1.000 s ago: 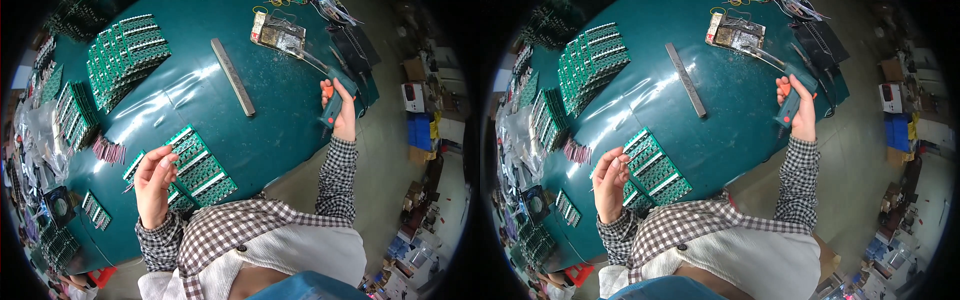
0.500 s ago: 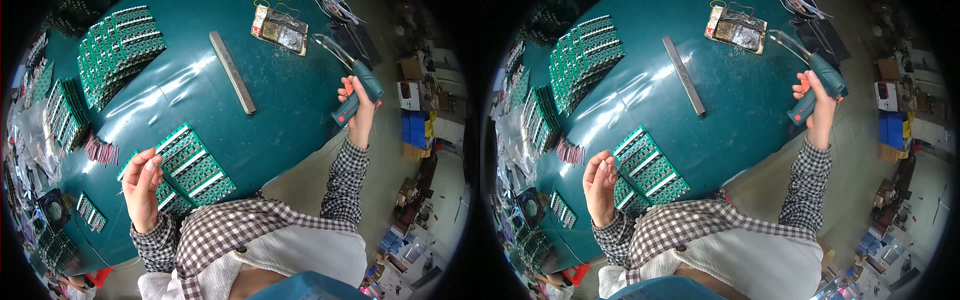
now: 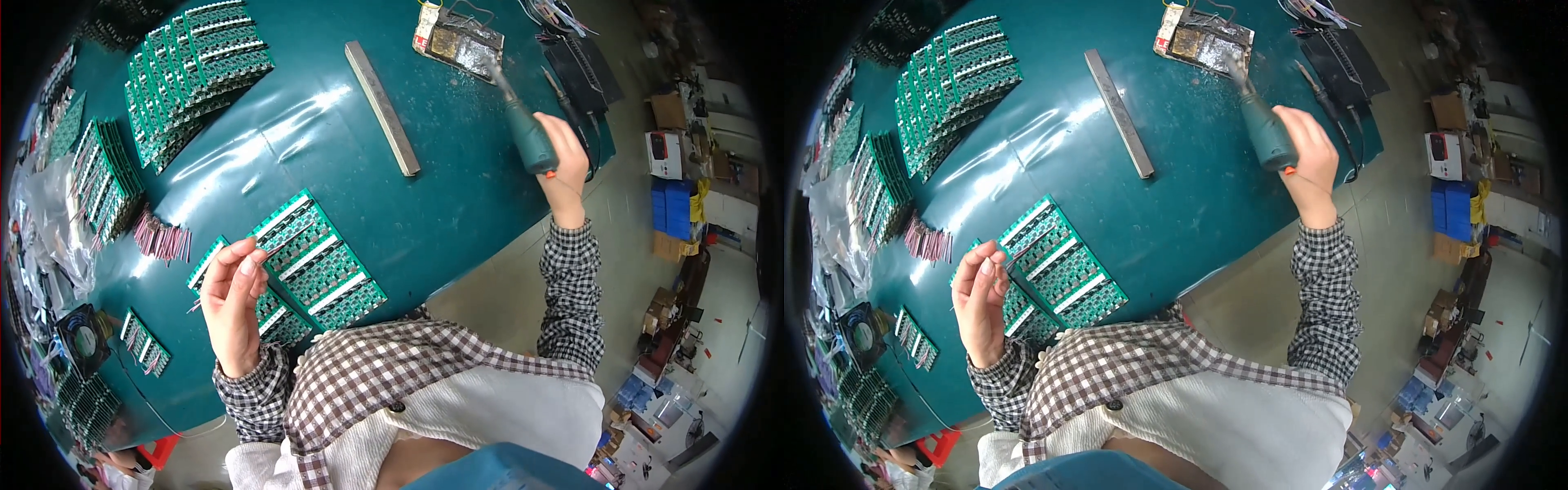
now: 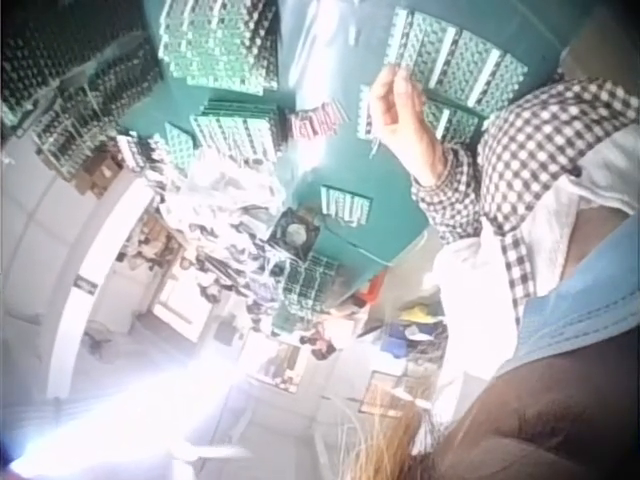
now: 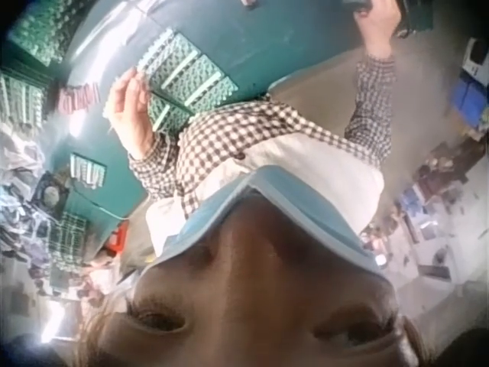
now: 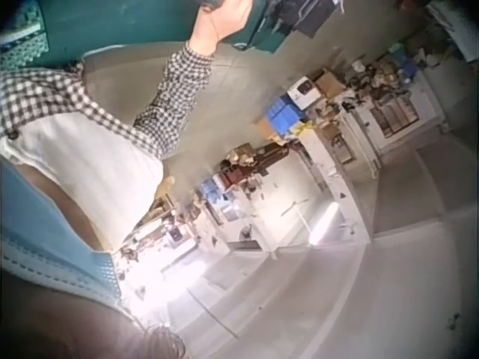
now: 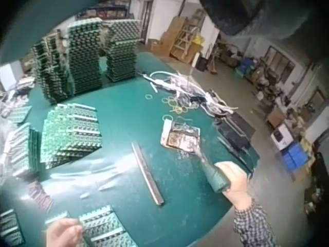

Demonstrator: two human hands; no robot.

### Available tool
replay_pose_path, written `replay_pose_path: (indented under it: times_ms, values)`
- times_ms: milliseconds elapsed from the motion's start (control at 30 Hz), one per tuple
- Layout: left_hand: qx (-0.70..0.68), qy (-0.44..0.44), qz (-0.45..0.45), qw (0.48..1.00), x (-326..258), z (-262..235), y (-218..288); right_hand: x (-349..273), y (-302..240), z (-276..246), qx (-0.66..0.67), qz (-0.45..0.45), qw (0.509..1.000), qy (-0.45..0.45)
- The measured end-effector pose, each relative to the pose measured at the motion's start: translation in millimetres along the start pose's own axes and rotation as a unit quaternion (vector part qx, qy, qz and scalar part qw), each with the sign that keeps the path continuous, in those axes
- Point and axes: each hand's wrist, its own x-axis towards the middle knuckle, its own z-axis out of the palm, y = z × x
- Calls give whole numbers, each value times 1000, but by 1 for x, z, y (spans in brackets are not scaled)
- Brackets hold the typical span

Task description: The person aligns wires onto circuit boards by hand and solders the connections using a soldering gun.

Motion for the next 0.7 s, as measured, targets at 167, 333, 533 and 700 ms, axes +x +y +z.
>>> replay_pose_path:
  times_ms: [167, 333, 533, 700]
  values:
    - [-3, 55, 10, 998, -3, 6, 0, -22, -15, -1, 19, 16, 999, -46]
    - [-2, 56, 10, 998, -3, 3, -3, -6, -22, 3, 421, 334, 839, 82]
    - [-7, 52, 16, 998, -4, 5, -3, -8, 10, 15, 544, 437, 713, 71]
    - [-12, 61, 12, 998, -2, 2, -4, -25, 4, 4, 509, 453, 727, 82]
